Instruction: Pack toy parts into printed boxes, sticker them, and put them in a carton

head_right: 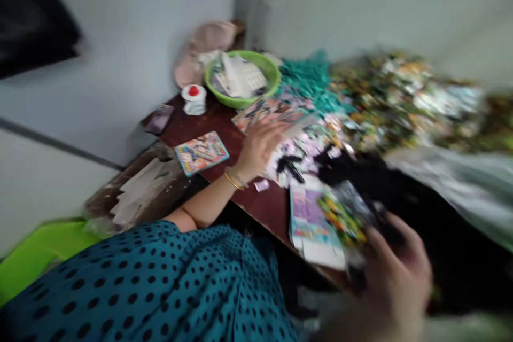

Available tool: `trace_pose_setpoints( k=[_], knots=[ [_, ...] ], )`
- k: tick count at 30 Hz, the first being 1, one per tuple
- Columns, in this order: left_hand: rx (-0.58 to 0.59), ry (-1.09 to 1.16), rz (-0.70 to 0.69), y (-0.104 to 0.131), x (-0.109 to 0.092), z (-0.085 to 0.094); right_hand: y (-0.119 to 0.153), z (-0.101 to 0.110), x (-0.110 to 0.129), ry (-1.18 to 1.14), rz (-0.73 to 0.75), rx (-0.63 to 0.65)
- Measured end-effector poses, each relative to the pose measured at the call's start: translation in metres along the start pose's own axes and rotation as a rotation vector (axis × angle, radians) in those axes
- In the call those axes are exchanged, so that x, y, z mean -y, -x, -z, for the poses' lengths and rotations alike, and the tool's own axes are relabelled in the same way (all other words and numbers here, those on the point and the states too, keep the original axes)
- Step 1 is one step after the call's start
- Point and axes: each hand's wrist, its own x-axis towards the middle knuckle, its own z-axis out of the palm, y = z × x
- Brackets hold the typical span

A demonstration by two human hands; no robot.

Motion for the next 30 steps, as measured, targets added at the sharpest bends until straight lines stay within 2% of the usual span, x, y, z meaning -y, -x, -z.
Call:
trace_pose_setpoints(
  k=[1,2,4,6,9,12,17,21,23,26,28,30],
  knots=[
    [0.045,0.05,0.031,0.009,0.007,-0.008,0.003,-0.014,-0.006,-0.14,-0.093,-0.075],
    [0.076,0.113,0.1,0.018,0.014,-0.017,0.0,-0.03,-0.012,-0.278,-0.152,-0.072],
    [0.11,0.219,0.287,0.038,0.024,-0.031,-0.018,-0.064,-0.029,-0.487,-0.211,0.056],
    [0.112,0.244,0.408,0.051,0.026,-0.035,-0.038,-0.094,-0.047,-0.585,-0.239,0.169],
    [0.098,0.193,0.454,0.058,0.024,-0.033,-0.052,-0.117,-0.065,-0.638,-0.238,0.187],
    [0.108,0.137,0.454,0.057,0.024,-0.039,-0.051,-0.109,-0.066,-0.538,-0.181,0.151],
    [0.154,0.114,0.306,0.063,0.022,-0.059,-0.055,-0.069,-0.044,-0.214,-0.089,0.202],
    [0.177,0.089,0.244,0.07,0.017,-0.067,-0.071,-0.054,-0.028,0.08,-0.142,0.28],
    [0.202,0.071,0.237,0.075,0.015,-0.07,-0.076,-0.056,-0.02,0.178,-0.17,0.286],
    [0.248,0.043,0.238,0.08,0.016,-0.074,-0.083,-0.069,-0.009,0.286,-0.128,0.287],
    [0.243,0.026,0.265,0.081,0.019,-0.074,-0.089,-0.079,-0.007,0.34,-0.117,0.372],
    [0.243,0.019,0.303,0.078,0.023,-0.071,-0.096,-0.087,-0.012,0.351,-0.101,0.523]
  ],
)
